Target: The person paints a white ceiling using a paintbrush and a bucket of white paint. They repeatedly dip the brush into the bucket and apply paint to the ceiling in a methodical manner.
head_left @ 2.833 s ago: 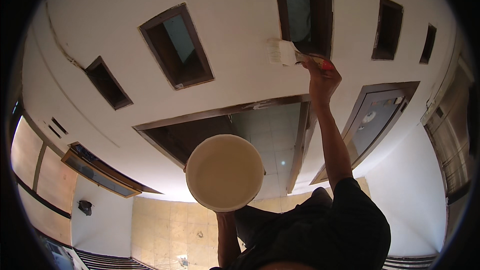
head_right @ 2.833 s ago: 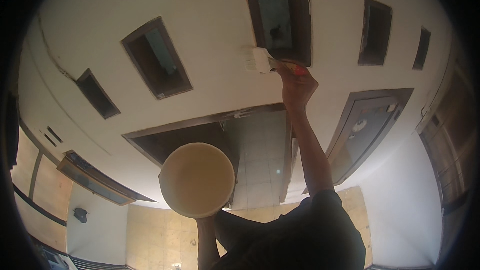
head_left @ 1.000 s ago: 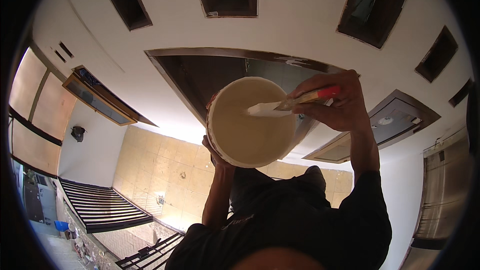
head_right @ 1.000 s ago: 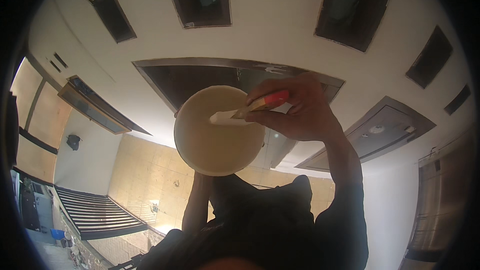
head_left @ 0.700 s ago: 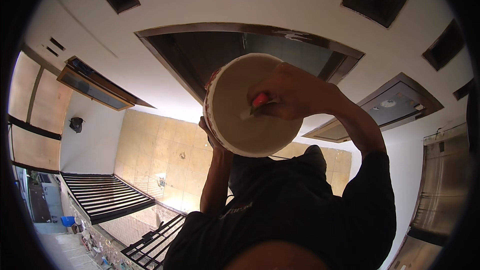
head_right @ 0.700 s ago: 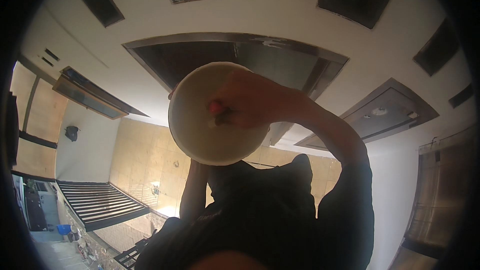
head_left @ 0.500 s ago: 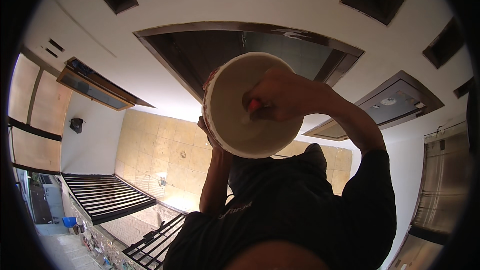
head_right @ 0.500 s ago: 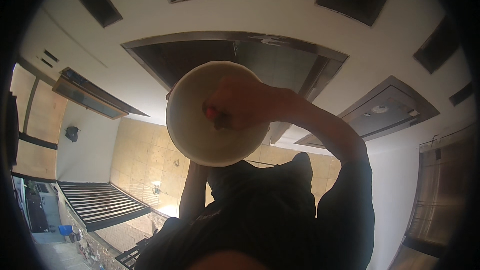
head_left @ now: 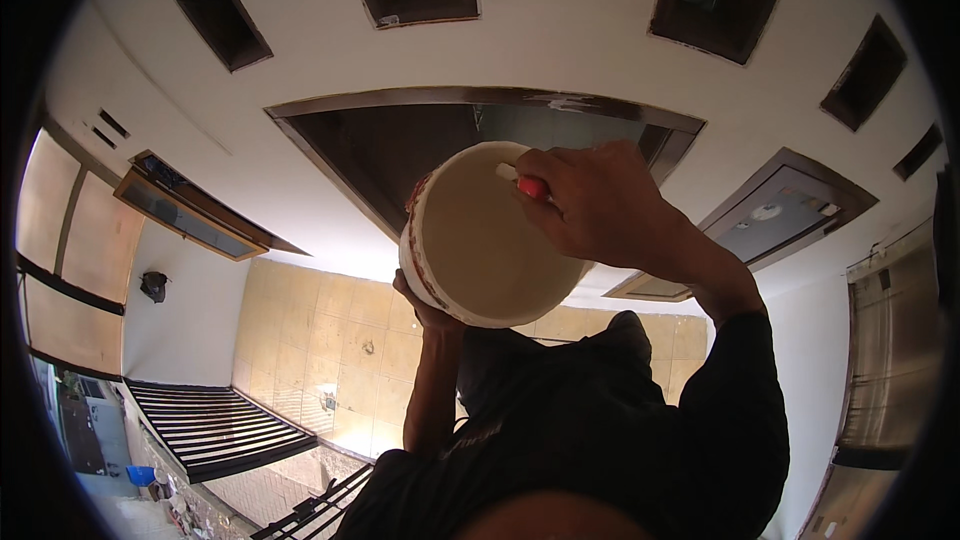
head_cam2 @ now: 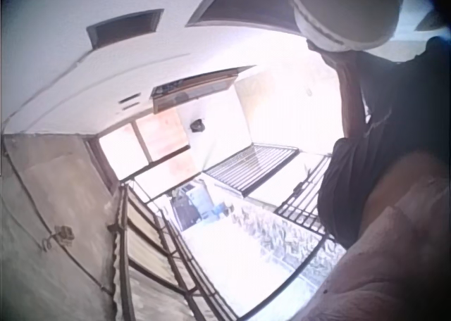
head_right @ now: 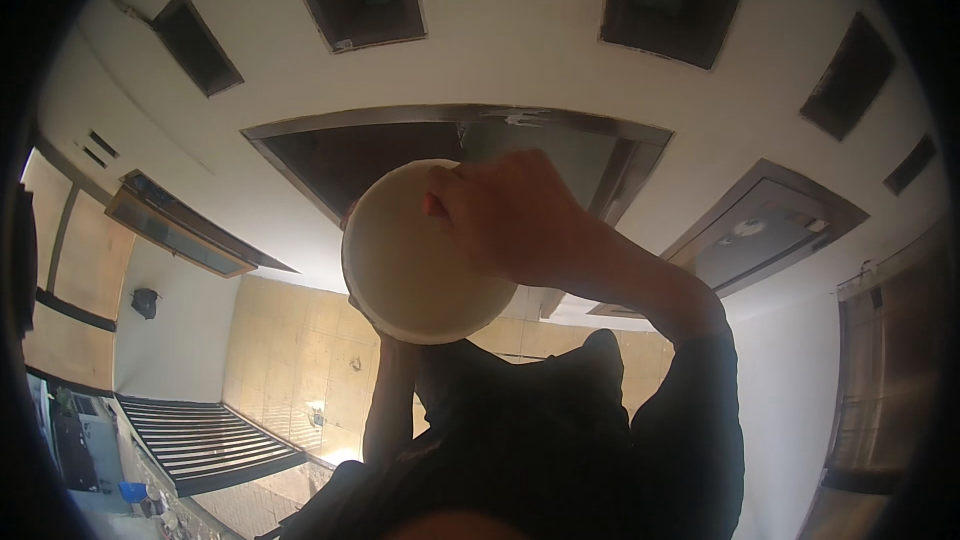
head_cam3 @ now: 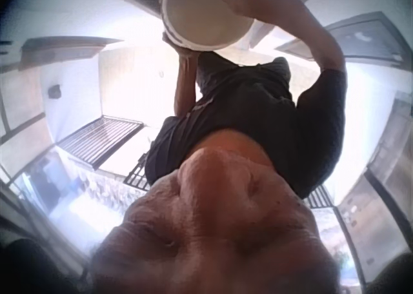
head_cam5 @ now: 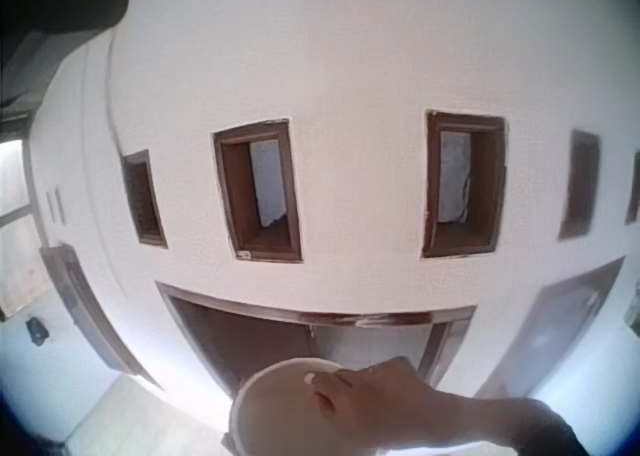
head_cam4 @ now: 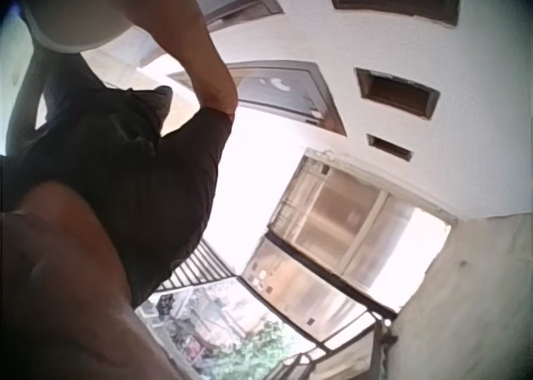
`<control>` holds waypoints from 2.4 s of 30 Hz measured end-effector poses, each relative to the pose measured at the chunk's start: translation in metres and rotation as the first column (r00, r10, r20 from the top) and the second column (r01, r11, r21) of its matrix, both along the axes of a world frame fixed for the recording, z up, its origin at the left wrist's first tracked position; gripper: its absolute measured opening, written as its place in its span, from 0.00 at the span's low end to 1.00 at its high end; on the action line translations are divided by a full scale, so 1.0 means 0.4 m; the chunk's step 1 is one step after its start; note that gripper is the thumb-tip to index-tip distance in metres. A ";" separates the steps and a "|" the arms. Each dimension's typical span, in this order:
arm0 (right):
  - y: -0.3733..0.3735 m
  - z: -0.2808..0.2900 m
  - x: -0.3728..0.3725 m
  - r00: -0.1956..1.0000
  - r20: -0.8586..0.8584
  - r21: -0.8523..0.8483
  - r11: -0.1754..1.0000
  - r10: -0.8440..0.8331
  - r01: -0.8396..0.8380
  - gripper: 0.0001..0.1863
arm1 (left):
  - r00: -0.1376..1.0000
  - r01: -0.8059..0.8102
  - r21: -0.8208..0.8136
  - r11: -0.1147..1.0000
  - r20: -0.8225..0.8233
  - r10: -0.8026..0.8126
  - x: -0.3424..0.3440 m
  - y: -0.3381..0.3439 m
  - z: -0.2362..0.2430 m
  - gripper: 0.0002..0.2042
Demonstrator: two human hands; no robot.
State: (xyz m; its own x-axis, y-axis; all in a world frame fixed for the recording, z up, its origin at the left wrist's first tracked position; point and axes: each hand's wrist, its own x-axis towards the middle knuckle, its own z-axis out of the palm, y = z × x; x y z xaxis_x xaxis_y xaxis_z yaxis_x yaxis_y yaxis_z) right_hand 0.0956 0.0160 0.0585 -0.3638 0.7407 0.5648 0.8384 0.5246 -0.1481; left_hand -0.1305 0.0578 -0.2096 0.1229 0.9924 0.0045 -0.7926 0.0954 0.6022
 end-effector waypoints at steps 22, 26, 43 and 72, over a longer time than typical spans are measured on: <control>0.003 -0.010 0.072 0.952 -0.183 0.081 0.968 0.247 -0.236 0.14 | 1.000 -0.007 0.029 1.000 -0.005 0.007 0.023 0.000 0.015 0.43; -0.039 -0.005 0.090 0.931 -0.288 0.193 0.966 0.223 -0.172 0.14 | 1.000 0.001 0.045 0.999 0.000 -0.001 0.024 -0.007 0.040 0.44; -0.020 -0.058 0.056 0.749 -0.609 0.065 0.958 0.259 -0.279 0.12 | 0.980 0.130 -0.016 0.991 0.156 -0.126 0.015 -0.003 -0.011 0.44; 0.217 -0.180 0.245 0.342 -0.937 0.247 0.838 0.078 0.487 0.11 | 0.997 0.003 -0.014 1.000 0.079 -0.002 -0.043 0.018 0.002 0.44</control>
State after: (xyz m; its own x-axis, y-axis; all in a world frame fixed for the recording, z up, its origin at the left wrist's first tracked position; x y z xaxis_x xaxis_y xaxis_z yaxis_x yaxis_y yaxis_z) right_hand 0.1935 0.1027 -0.0137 0.6904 0.2872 0.6640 0.4228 0.5846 -0.6925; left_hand -0.1479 0.0648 -0.2087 0.1255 0.9921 0.0004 -0.8372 0.1057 0.5366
